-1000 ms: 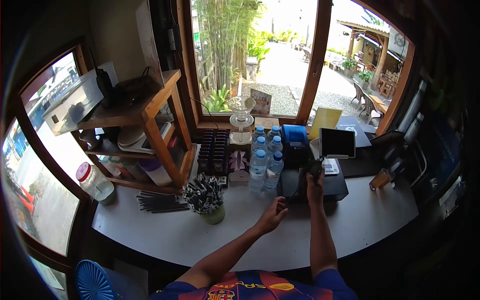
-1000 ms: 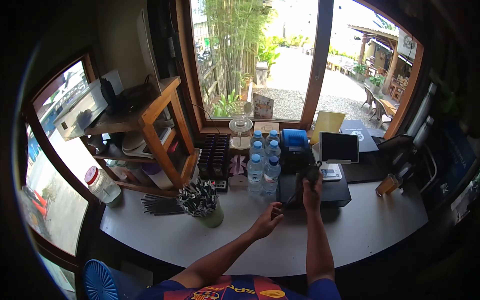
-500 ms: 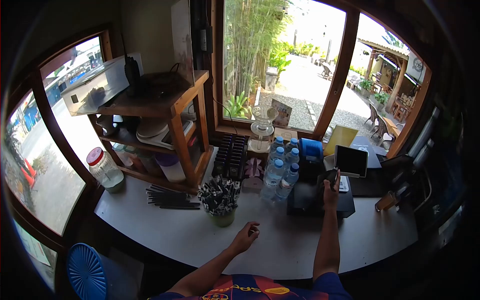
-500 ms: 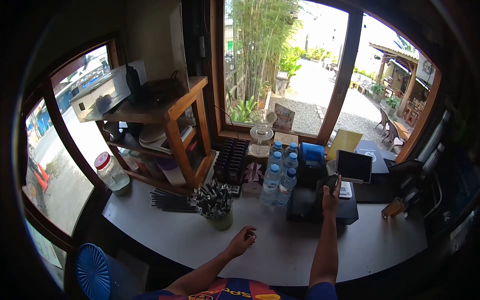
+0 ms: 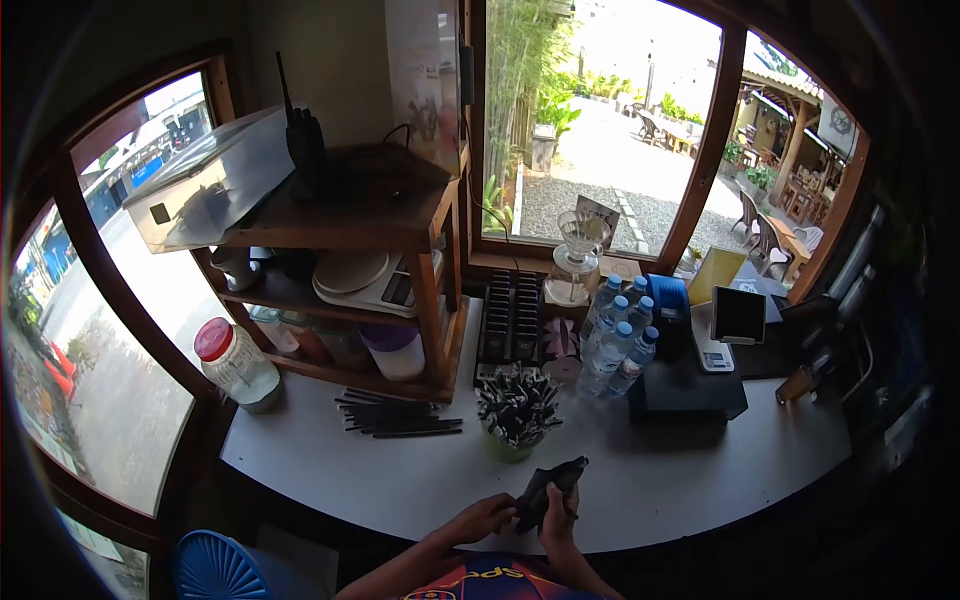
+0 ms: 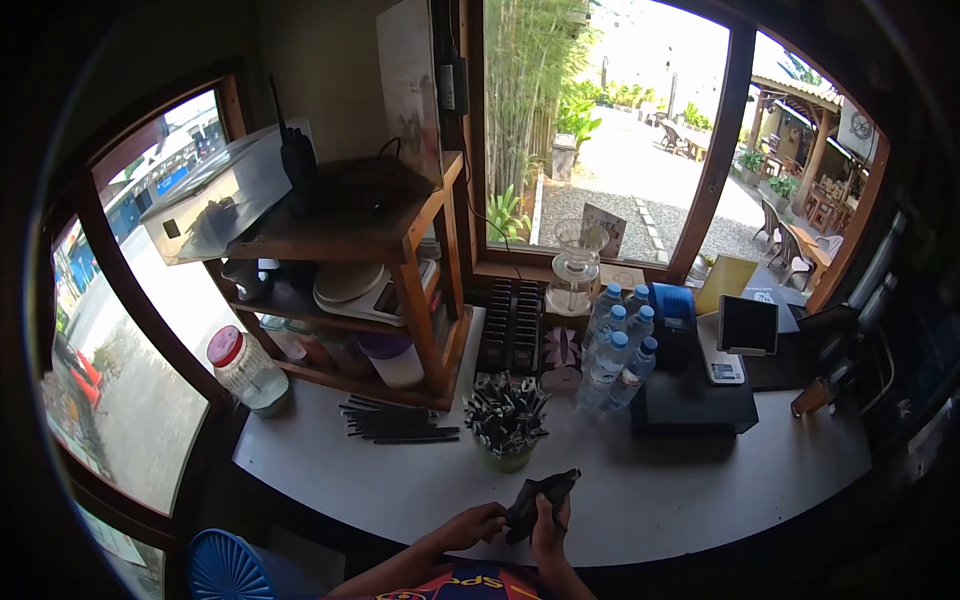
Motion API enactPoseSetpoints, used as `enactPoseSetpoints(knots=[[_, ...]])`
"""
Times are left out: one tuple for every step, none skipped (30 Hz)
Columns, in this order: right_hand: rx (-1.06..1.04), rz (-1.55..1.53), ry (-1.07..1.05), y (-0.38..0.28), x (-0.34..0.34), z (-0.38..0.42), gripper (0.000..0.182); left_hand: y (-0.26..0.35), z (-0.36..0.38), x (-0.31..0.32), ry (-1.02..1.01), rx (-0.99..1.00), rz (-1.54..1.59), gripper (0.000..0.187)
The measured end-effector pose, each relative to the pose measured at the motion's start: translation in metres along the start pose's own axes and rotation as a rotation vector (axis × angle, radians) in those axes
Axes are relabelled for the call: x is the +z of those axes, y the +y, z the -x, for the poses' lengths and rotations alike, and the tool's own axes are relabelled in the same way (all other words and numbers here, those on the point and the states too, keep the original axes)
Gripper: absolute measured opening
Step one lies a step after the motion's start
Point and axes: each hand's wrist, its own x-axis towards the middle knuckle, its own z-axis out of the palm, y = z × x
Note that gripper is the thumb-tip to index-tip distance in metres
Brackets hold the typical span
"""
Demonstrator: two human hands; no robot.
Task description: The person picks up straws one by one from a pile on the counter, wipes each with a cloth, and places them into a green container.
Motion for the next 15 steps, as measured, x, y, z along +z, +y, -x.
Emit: enactPoseSetpoints(knots=[[0.017, 0.036, 0.023, -0.002, 0.009, 0.005, 0.023, -0.005, 0.005, -0.011, 0.000, -0.029, 0.029, 0.034], [0.029, 0.002, 0.030, 0.001, 0.013, 0.004, 0.022, -0.009, 0.010, -0.020, -0.002, -0.056, 0.059, 0.032], [0.041, -0.029, 0.037, 0.004, 0.015, -0.001, 0.022, -0.006, 0.016, -0.030, 0.016, -0.037, 0.044, 0.032], [0.055, -0.060, 0.041, 0.006, 0.019, -0.003, 0.022, -0.008, 0.018, -0.039, 0.011, -0.041, 0.038, 0.032], [0.081, -0.121, 0.065, 0.008, 0.024, -0.004, 0.021, -0.010, 0.019, -0.048, 0.010, -0.045, 0.034, 0.033], [0.122, -0.124, 0.047, 0.012, 0.030, 0.001, 0.022, -0.011, 0.021, -0.056, 0.010, -0.049, 0.027, 0.033], [0.161, -0.127, 0.027, 0.017, 0.038, 0.005, 0.022, -0.005, 0.023, -0.061, 0.012, -0.057, 0.053, 0.031], [0.199, -0.127, 0.006, 0.021, 0.045, 0.009, 0.023, -0.011, 0.020, -0.064, -0.012, -0.006, 0.041, 0.030], [0.225, -0.122, -0.112, 0.028, 0.051, 0.017, 0.023, -0.022, 0.015, -0.066, -0.035, 0.046, 0.029, 0.029], [0.212, -0.045, -0.186, 0.047, 0.050, 0.022, 0.023, -0.026, 0.013, -0.068, -0.059, 0.096, 0.018, 0.028], [0.186, -0.010, -0.145, 0.060, 0.047, 0.026, 0.023, -0.028, 0.013, -0.070, -0.083, 0.107, 0.000, 0.027], [0.160, 0.025, -0.105, 0.063, 0.050, 0.029, 0.023, -0.024, 0.014, -0.073, -0.105, 0.117, -0.020, 0.026], [0.157, -0.055, -0.017, 0.061, 0.049, 0.028, 0.022, -0.023, 0.014, -0.076, -0.125, 0.129, -0.039, 0.025], [0.154, -0.133, 0.069, 0.056, 0.046, 0.027, 0.021, -0.025, 0.013, -0.079, -0.168, 0.143, -0.039, 0.025], [0.096, -0.187, 0.104, 0.036, 0.053, 0.027, 0.021, -0.028, 0.013, -0.080, -0.213, 0.155, -0.039, 0.024]])
